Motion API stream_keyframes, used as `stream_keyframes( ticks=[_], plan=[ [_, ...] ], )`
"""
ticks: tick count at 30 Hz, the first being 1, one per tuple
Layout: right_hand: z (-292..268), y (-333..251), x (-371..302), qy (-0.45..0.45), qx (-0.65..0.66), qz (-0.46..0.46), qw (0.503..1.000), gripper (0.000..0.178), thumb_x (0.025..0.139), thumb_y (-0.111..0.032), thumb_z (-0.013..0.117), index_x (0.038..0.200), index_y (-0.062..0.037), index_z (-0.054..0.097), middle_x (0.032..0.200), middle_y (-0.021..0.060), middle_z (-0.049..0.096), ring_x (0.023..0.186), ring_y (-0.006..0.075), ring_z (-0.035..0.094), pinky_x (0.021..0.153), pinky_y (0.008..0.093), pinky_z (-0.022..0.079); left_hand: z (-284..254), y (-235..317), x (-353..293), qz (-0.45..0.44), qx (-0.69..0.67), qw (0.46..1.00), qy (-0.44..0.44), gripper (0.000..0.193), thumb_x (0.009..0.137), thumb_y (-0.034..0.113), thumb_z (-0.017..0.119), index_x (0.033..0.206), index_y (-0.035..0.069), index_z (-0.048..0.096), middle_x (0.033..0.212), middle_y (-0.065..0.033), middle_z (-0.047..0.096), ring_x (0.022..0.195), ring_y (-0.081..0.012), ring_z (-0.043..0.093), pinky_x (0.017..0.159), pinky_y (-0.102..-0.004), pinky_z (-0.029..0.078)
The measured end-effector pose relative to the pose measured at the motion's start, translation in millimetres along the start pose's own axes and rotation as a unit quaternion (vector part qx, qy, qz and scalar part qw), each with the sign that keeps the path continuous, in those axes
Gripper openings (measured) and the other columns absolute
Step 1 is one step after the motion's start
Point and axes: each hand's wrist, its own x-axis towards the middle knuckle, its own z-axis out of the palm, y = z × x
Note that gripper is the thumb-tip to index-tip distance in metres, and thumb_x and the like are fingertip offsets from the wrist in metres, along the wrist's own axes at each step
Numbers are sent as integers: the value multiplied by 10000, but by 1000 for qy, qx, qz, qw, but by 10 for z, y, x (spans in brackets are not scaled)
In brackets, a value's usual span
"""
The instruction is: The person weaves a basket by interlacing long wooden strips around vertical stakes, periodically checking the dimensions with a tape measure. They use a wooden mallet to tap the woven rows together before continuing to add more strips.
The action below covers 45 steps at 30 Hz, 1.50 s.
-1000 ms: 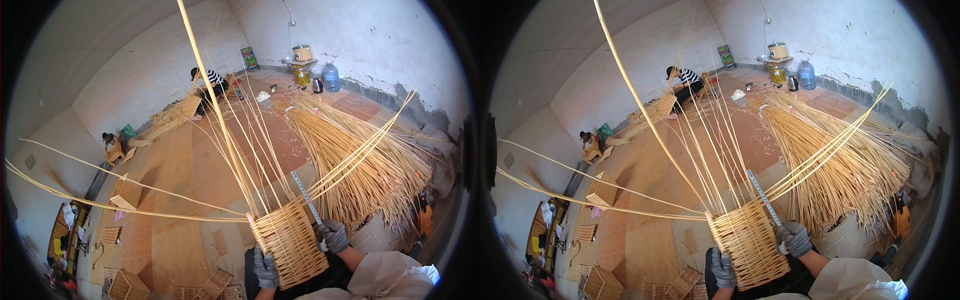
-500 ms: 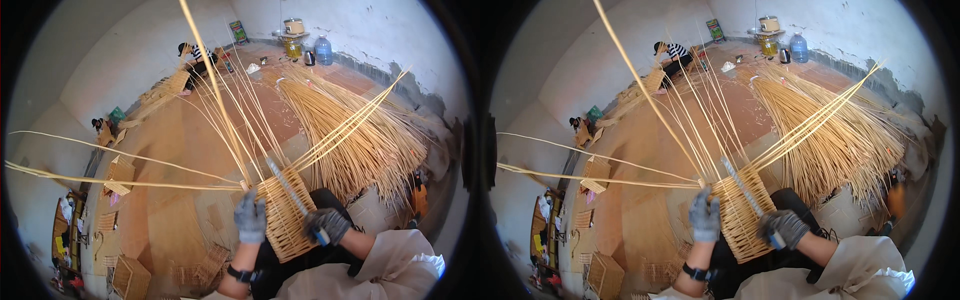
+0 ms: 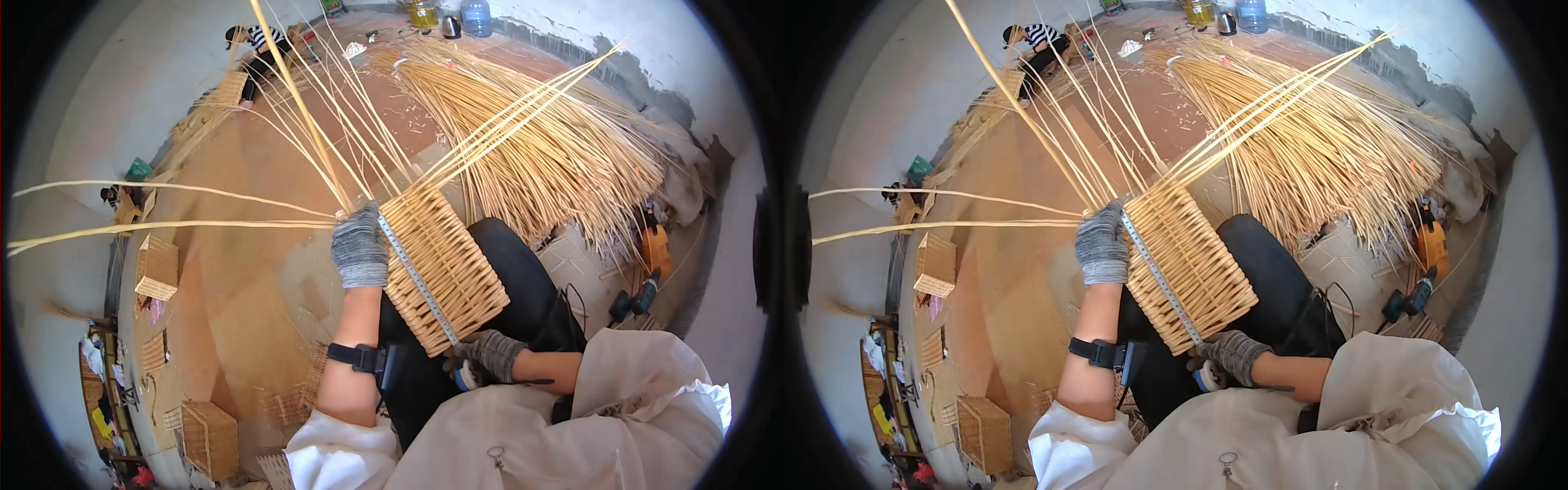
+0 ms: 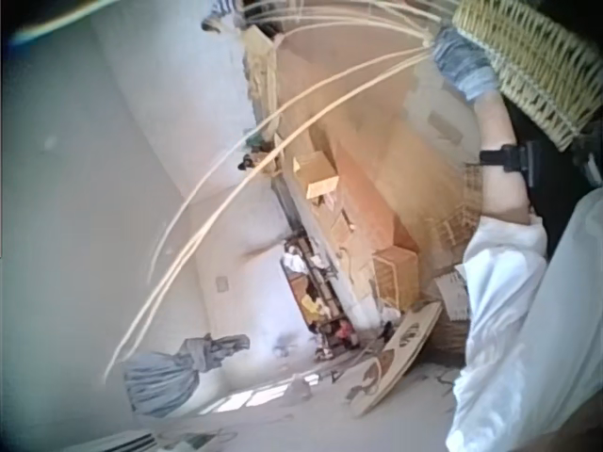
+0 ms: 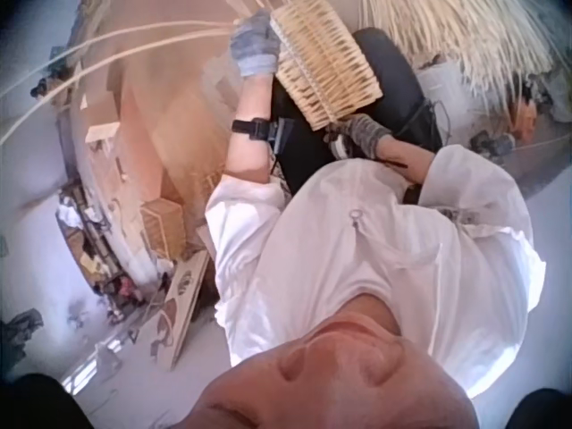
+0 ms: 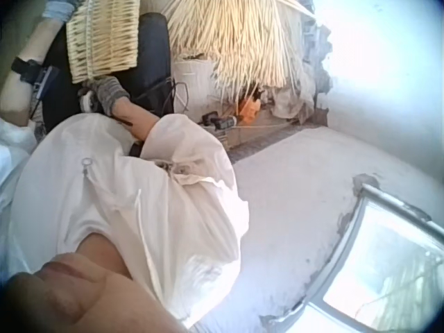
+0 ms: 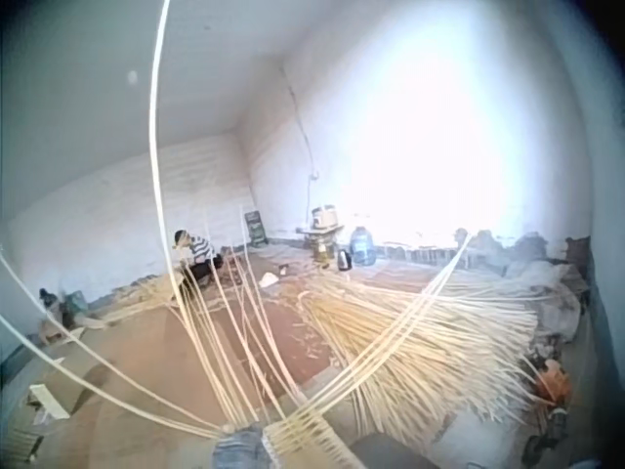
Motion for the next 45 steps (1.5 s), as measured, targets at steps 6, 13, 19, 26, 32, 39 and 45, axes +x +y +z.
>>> stream_keyframes(
  ticks=[6, 13, 19, 26, 32, 39, 45],
  plan=[
    [-28, -71, 7, -5, -112, 14, 994, 236, 819, -206, 540, 987, -50, 592, 883, 49, 636, 701, 132, 544, 611, 275, 456, -14, 53, -6, -6, -2, 999, 44, 280, 700, 10, 513, 953, 95, 593, 840, -112, 600, 799, -312, 552, 750, -373, 440],
    [50, -144, -62, 38, -113, 29, 992, 206, 809, -166, 550, 937, -13, 601, 839, 87, 637, 709, 146, 570, 589, 262, 461, 42, -6, 38, -13, 7, 999, 34, 272, 700, 32, 517, 950, 100, 597, 842, -114, 599, 808, -313, 548, 751, -373, 435],
    [-18, -83, -4, 37, -81, -23, 996, 201, 807, -125, 548, 940, 21, 585, 836, 134, 631, 718, 183, 595, 654, 284, 477, 125, -61, 38, -5, -1, 998, 56, 262, 698, 35, 521, 939, 97, 603, 842, -119, 602, 811, -317, 547, 745, -376, 436],
    [-54, -44, 26, 19, -39, -20, 999, 173, 813, -104, 532, 934, -1, 600, 796, 110, 633, 673, 160, 574, 604, 264, 462, 161, -61, 33, -2, -10, 997, 70, 266, 680, 12, 523, 916, 119, 581, 769, -101, 587, 749, -323, 546, 869, -395, 406],
    [-49, -49, 35, 21, -40, -13, 999, 172, 815, -108, 532, 933, -4, 601, 799, 110, 633, 675, 156, 571, 606, 266, 462, 141, -46, 33, -1, -16, 997, 74, 251, 688, 15, 521, 909, 119, 580, 774, -106, 587, 752, -323, 545, 860, -398, 408],
    [-57, -59, 17, 2, -27, -21, 999, 172, 817, -114, 533, 931, -5, 602, 797, 104, 634, 672, 147, 564, 592, 255, 457, 186, -87, 18, 7, -19, 996, 83, 258, 688, 16, 521, 918, 117, 581, 803, -106, 594, 776, -327, 542, 871, -394, 399],
    [-53, -74, 33, 16, -48, 1, 999, 165, 808, -123, 547, 911, -13, 614, 788, 94, 635, 672, 134, 559, 574, 247, 450, 188, -68, 1, -4, -38, 995, 92, 270, 681, 19, 531, 929, 116, 578, 813, -107, 592, 788, -336, 536, 870, -395, 396]
  ],
)
